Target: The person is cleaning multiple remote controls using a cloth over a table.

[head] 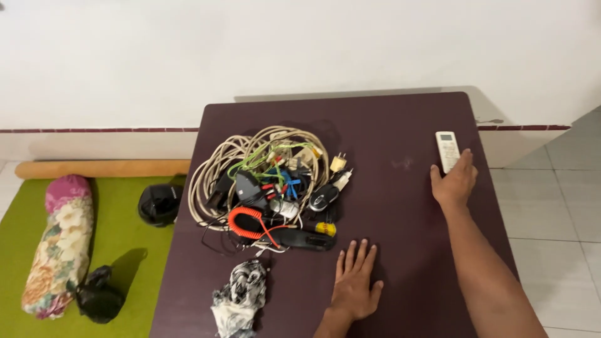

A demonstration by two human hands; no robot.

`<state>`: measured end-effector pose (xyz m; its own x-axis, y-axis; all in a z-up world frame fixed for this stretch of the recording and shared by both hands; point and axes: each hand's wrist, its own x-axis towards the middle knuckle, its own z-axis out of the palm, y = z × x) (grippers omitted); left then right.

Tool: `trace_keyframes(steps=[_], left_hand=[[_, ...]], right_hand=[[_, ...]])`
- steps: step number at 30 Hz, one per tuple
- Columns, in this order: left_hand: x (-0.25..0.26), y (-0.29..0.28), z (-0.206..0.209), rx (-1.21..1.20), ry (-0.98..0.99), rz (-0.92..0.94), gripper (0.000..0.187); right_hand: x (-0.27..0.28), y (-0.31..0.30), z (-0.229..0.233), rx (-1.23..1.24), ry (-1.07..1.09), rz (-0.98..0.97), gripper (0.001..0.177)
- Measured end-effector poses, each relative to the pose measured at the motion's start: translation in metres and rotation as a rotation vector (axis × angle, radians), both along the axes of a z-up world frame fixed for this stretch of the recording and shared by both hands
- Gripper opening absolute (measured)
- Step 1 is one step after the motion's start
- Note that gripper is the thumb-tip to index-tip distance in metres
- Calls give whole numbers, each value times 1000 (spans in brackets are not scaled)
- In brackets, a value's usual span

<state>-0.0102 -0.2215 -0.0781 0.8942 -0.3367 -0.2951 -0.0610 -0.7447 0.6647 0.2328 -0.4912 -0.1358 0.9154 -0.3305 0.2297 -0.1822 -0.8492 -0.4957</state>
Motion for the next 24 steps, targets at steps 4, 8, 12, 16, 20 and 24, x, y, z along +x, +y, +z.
trace_keyframes(steps=[4, 8, 12, 16, 20, 24], left_hand=[[-1, 5, 5, -30, -13, 11, 81], [-2, 25, -9, -53, -78, -60, 80], [-21, 71, -9, -124, -148, -56, 66], [-59, 148, 7, -79, -177, -10, 50], [-95, 220, 14, -84, -423, 76, 41], [-112, 263, 20, 3, -461, 123, 45]], right_hand=[[-58, 38, -2, -141, -55, -43, 94], [-124, 95, -8, -22, -89, 81, 83], [-197, 176, -3, 15, -308, 435, 75], [-227, 243, 24, 196, -267, 647, 62], [-233, 296, 44, -14, -191, 747, 67], [-221, 313, 31, -200, -168, 582, 62]])
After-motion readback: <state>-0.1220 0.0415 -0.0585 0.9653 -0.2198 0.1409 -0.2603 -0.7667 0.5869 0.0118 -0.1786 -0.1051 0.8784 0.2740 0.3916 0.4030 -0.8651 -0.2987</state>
